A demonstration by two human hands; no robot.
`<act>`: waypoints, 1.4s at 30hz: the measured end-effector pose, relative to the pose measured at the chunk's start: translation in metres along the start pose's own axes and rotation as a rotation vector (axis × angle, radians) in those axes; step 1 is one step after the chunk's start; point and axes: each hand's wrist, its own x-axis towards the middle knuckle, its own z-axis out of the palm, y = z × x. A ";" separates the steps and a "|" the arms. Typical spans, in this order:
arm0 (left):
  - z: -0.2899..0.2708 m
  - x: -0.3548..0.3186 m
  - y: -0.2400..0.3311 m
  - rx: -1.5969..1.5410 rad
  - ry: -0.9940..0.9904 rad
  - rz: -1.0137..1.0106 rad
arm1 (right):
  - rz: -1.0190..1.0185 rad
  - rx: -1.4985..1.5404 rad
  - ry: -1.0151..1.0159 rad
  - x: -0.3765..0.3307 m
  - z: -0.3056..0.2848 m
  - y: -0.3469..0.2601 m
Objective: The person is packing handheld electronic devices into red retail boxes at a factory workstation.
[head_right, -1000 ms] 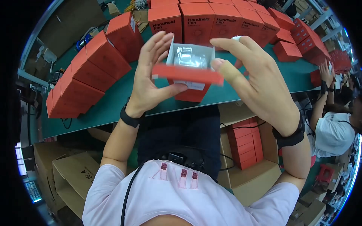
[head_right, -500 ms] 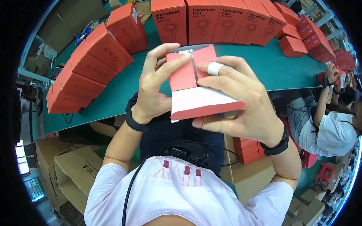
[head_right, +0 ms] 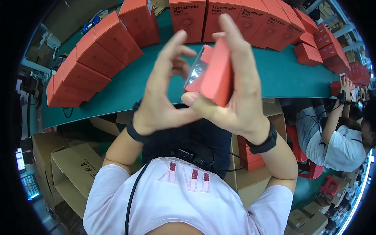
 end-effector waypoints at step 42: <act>0.026 0.006 -0.056 0.333 0.426 0.249 | -0.077 -0.611 -0.226 0.010 0.019 -0.007</act>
